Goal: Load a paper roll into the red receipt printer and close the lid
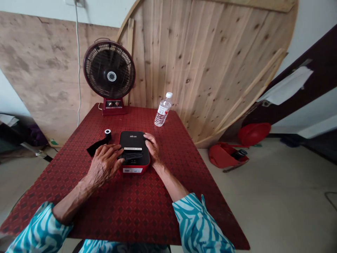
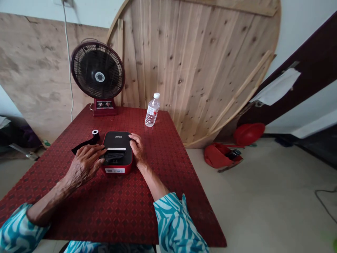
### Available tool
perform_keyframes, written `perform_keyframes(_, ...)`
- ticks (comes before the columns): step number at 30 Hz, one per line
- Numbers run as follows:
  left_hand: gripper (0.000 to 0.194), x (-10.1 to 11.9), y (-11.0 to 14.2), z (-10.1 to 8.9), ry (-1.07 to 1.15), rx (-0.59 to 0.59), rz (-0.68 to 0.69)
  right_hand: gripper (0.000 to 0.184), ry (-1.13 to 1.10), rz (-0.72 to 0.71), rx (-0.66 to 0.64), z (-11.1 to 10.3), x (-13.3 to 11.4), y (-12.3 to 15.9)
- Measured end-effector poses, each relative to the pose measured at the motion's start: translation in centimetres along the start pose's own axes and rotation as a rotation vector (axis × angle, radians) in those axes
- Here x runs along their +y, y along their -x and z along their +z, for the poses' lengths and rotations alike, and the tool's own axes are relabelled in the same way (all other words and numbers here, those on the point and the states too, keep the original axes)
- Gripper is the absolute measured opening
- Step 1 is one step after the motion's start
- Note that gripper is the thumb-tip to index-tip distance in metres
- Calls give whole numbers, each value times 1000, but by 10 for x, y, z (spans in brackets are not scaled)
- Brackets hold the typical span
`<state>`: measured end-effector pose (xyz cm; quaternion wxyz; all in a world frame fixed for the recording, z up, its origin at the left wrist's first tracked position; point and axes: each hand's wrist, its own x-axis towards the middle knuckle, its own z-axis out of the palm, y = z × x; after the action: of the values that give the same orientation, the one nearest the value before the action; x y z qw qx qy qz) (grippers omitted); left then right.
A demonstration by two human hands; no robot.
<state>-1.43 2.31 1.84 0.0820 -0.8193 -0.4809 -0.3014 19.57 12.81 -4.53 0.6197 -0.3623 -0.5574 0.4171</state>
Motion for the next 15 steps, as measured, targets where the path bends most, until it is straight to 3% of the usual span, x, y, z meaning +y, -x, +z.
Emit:
perform_keyframes(5, 41, -7, 14, 8, 194, -61, -79, 31, 9, 16, -18, -1, 2, 4)
perform_keyframes(8, 79, -13, 30, 22, 335, -85, -191, 38, 31, 60, -18, 0, 4, 6)
perform_keyframes(10, 94, -14, 39, 34, 346, -106, -253, 41, 51, 65, -8, 1, 5, 7)
perform_keyframes(15, 84, -12, 42, 56, 342, -88, -230, 41, 108, 37, -16, 3, 6, 5)
